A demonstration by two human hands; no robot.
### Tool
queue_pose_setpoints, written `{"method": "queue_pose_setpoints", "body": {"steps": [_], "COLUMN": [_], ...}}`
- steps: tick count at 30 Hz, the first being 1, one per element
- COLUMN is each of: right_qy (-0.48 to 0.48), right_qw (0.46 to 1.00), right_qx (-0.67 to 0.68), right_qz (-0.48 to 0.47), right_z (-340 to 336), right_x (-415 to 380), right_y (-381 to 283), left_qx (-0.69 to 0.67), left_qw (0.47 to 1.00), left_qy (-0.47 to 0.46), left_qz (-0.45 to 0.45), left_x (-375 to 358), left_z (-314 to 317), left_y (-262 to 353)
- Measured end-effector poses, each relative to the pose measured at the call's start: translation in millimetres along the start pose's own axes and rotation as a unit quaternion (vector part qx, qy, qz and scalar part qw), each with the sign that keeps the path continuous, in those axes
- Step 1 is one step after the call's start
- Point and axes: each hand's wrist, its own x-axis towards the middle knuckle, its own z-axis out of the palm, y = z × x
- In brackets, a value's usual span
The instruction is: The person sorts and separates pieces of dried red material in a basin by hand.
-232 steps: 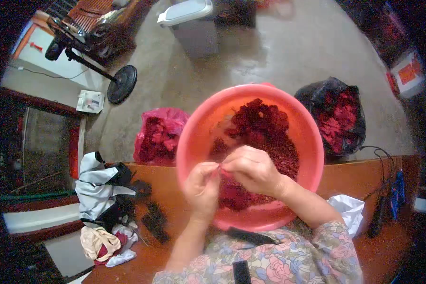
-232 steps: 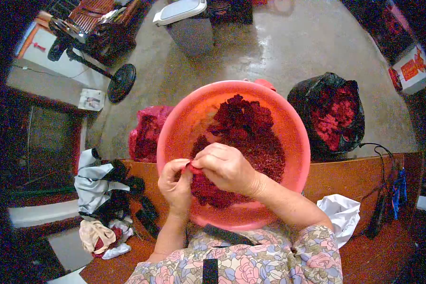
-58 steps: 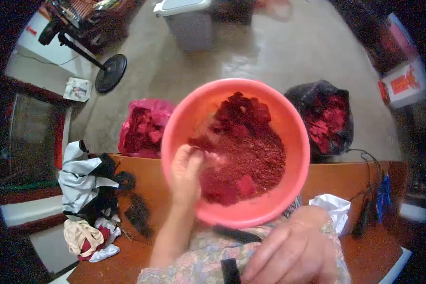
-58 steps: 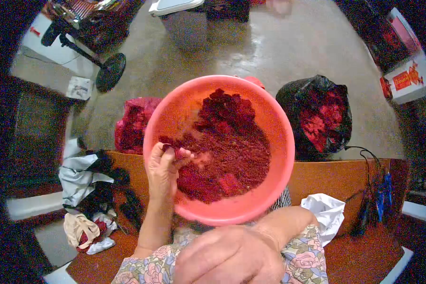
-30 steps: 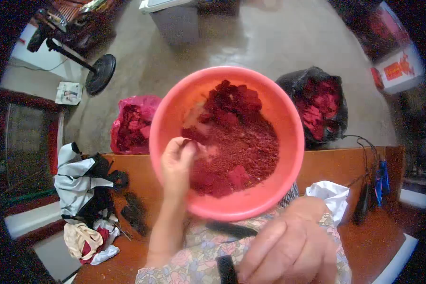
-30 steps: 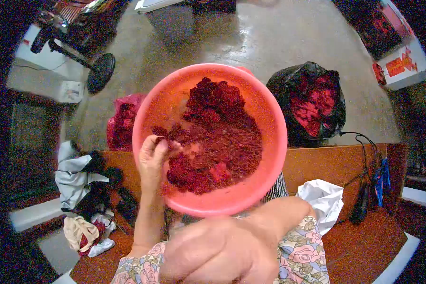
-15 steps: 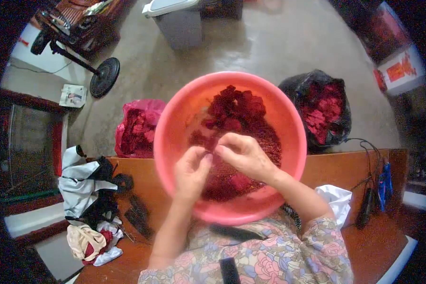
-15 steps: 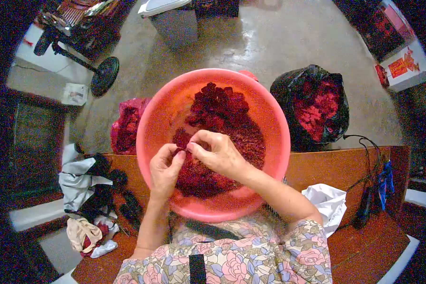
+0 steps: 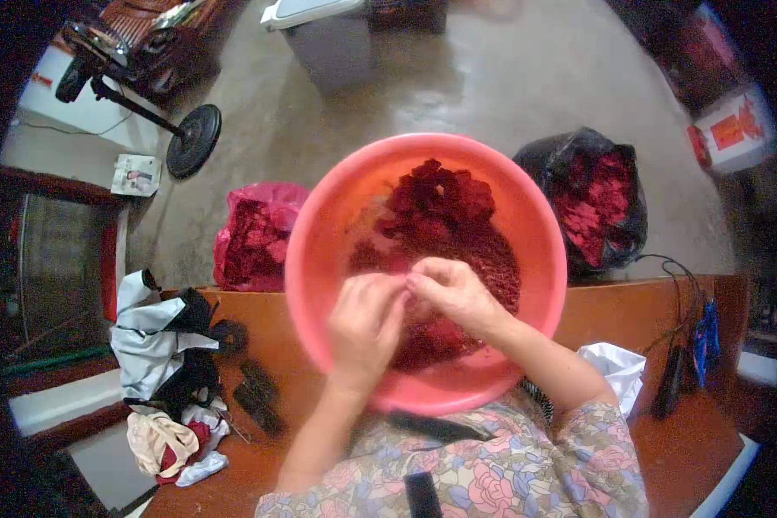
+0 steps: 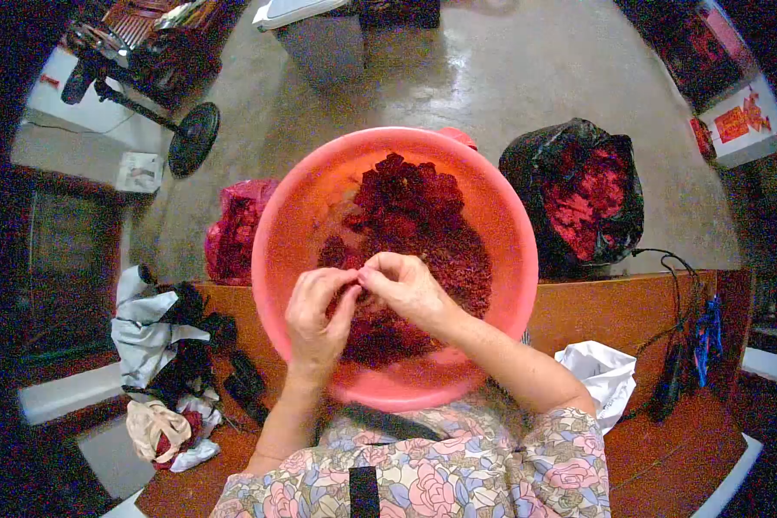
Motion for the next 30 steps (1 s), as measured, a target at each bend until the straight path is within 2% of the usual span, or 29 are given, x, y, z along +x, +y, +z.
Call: {"method": "queue_pose_setpoints", "body": {"steps": [2, 5, 8, 11, 12, 15, 18, 21, 23, 27, 30], "right_qy": [-0.008, -0.003, -0.015, -0.014, -0.012, -0.006, 0.005, 0.016, 0.010, 0.042, 0.076], "right_qw": [1.000, 0.999, 1.000, 0.998, 0.997, 0.995, 0.994, 0.991, 0.980, 0.974, 0.970], "right_qx": [-0.004, -0.025, 0.008, 0.068, 0.073, 0.093, 0.106, 0.130, 0.191, 0.218, 0.230], "right_qz": [-0.005, -0.046, -0.017, 0.003, 0.012, 0.029, 0.030, 0.038, 0.047, 0.038, 0.016], "right_z": [-1.7, -1.0, 0.6, 0.6, -0.2, -2.5, -2.5, -2.9, -4.3, -2.5, -0.7], "right_x": [1.1, 2.3, 0.5, 0.9, 1.0, 2.0, 2.9, 1.1, 1.8, 0.5, 0.9], "right_y": [5.3, 8.7, 1.5, 0.0, -0.4, 0.9, 6.3, 2.3, 6.2, 4.0, 6.4], "left_qx": [0.011, -0.083, -0.269, -0.347, -0.396, -0.376, -0.450, -0.433, -0.465, -0.492, -0.483], "left_qw": [1.000, 0.992, 0.931, 0.882, 0.859, 0.866, 0.831, 0.828, 0.814, 0.798, 0.810], "left_qy": [-0.005, -0.021, -0.006, 0.007, 0.022, 0.040, 0.069, 0.054, 0.052, 0.052, 0.039], "left_qz": [-0.008, -0.096, -0.246, -0.320, -0.325, -0.328, -0.319, -0.352, -0.343, -0.344, -0.330], "left_x": [1.5, -1.9, -4.4, 1.5, -1.3, -3.2, -3.4, 1.1, 0.3, 1.6, 5.4], "left_z": [-0.2, -0.6, -2.1, -12.0, -10.4, -10.4, -9.1, -14.5, -12.1, -11.8, -15.4], "left_y": [1.0, -3.0, -3.2, -1.9, -7.8, -13.3, -13.2, -7.0, -7.3, -2.3, 4.9]}}
